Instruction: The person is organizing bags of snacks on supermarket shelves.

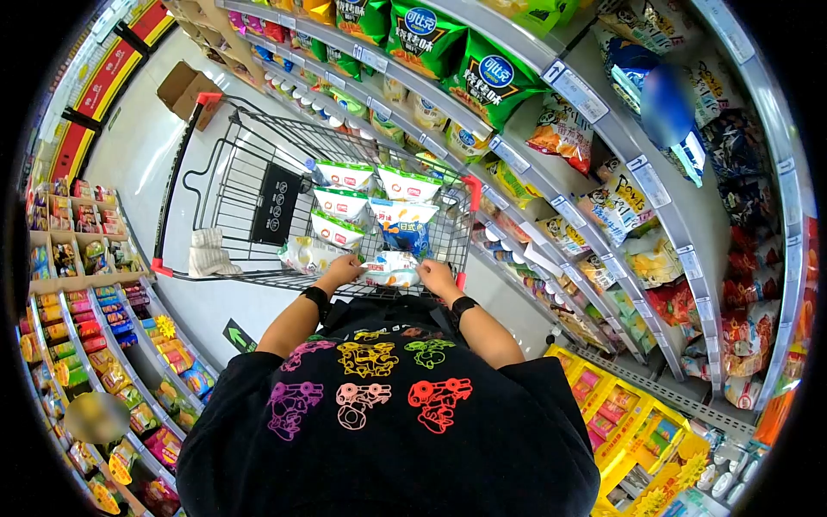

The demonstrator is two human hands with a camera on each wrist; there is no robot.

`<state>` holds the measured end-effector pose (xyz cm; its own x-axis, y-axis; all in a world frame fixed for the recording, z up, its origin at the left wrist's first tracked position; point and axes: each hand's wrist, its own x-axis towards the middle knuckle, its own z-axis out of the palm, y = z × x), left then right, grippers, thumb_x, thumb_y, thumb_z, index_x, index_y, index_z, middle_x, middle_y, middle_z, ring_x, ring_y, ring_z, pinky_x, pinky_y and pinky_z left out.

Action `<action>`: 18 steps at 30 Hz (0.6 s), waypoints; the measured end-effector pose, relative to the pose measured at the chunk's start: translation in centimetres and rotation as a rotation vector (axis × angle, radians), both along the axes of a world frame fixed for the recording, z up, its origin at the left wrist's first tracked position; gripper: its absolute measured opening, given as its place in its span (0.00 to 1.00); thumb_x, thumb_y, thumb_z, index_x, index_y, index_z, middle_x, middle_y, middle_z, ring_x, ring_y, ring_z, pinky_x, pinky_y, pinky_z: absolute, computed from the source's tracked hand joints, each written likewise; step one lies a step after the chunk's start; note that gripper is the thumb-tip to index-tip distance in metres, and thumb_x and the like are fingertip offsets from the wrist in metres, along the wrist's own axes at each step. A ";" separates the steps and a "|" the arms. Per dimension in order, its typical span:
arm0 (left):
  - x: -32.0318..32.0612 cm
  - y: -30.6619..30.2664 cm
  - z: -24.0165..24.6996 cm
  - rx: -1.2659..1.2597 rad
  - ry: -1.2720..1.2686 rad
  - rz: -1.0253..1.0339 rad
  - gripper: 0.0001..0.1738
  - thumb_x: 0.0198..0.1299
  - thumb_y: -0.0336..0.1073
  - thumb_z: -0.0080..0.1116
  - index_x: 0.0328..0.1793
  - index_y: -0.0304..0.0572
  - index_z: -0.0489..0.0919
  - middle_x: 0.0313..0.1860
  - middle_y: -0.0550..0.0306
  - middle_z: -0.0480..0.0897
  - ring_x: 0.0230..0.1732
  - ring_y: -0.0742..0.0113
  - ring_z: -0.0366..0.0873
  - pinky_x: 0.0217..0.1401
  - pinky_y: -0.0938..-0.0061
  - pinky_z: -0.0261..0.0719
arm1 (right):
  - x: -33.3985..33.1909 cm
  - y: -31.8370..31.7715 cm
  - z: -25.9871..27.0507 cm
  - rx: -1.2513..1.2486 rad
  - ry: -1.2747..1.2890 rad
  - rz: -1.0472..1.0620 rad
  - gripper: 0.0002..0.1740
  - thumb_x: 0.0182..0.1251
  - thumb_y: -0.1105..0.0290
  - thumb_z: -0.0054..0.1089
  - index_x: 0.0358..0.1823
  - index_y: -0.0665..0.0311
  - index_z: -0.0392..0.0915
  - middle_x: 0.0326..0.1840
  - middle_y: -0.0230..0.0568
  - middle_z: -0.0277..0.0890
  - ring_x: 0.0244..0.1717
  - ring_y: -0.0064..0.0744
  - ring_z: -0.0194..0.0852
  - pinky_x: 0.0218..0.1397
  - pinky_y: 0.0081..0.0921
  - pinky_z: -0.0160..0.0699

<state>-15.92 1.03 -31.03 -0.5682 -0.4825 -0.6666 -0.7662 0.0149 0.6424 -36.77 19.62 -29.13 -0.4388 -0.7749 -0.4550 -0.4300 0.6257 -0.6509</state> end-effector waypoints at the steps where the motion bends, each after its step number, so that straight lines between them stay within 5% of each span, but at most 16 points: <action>1: -0.1 -0.4 0.5 0.021 -0.003 0.000 0.14 0.46 0.41 0.64 0.30 0.39 0.77 0.22 0.54 0.80 0.22 0.68 0.79 0.27 0.74 0.76 | -0.1 -0.1 0.5 -0.018 -0.009 -0.007 0.15 0.58 0.58 0.53 0.30 0.64 0.75 0.27 0.47 0.75 0.32 0.46 0.73 0.35 0.33 0.70; 6: -1.5 -5.1 3.1 0.175 0.126 -0.211 0.15 0.47 0.43 0.64 0.26 0.38 0.77 0.19 0.58 0.79 0.19 0.71 0.76 0.27 0.75 0.74 | -1.7 -0.9 2.9 -0.337 0.078 0.009 0.13 0.59 0.61 0.53 0.29 0.65 0.74 0.29 0.49 0.74 0.32 0.47 0.72 0.34 0.34 0.69; 8: -2.7 -6.6 7.6 0.233 0.300 -0.129 0.11 0.49 0.38 0.63 0.25 0.38 0.77 0.19 0.61 0.76 0.23 0.74 0.75 0.29 0.77 0.73 | -2.7 -1.9 5.1 -0.407 0.103 -0.002 0.09 0.61 0.68 0.51 0.33 0.68 0.75 0.36 0.48 0.75 0.38 0.45 0.73 0.40 0.31 0.71; 10: -4.2 -8.3 11.6 0.070 0.241 -0.272 0.07 0.48 0.34 0.62 0.26 0.41 0.76 0.27 0.60 0.79 0.34 0.72 0.76 0.38 0.75 0.73 | -4.2 -3.2 6.2 -0.583 0.165 0.005 0.09 0.62 0.71 0.49 0.36 0.68 0.76 0.38 0.47 0.74 0.40 0.42 0.73 0.43 0.28 0.71; 12: -4.9 -8.8 15.9 -0.094 0.664 -0.277 0.05 0.48 0.31 0.59 0.24 0.42 0.74 0.41 0.57 0.79 0.48 0.67 0.72 0.50 0.73 0.68 | -5.8 -4.7 9.7 -0.589 0.114 -0.024 0.11 0.65 0.73 0.44 0.39 0.68 0.76 0.42 0.44 0.74 0.45 0.36 0.72 0.49 0.25 0.68; 14: -5.4 -8.6 21.7 0.063 0.809 -0.231 0.09 0.49 0.29 0.55 0.22 0.41 0.67 0.61 0.53 0.70 0.60 0.62 0.63 0.62 0.69 0.58 | -6.0 -6.0 16.6 -0.745 0.004 -0.072 0.11 0.66 0.72 0.43 0.40 0.70 0.75 0.43 0.41 0.74 0.46 0.32 0.71 0.51 0.24 0.67; 18: -6.6 -7.8 26.4 0.527 1.126 0.022 0.09 0.50 0.28 0.51 0.22 0.43 0.64 0.64 0.40 0.64 0.60 0.60 0.65 0.60 0.69 0.61 | -6.5 -6.6 24.0 -0.871 -0.200 -0.035 0.10 0.65 0.70 0.46 0.38 0.70 0.73 0.48 0.40 0.72 0.49 0.30 0.68 0.53 0.26 0.65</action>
<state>-22.56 -6.78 -4.61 -0.9446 -0.3205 0.0710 0.2178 -0.4503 0.8659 -43.22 13.01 -5.08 -0.4441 -0.8690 0.2179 -0.2479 -0.1145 -0.9620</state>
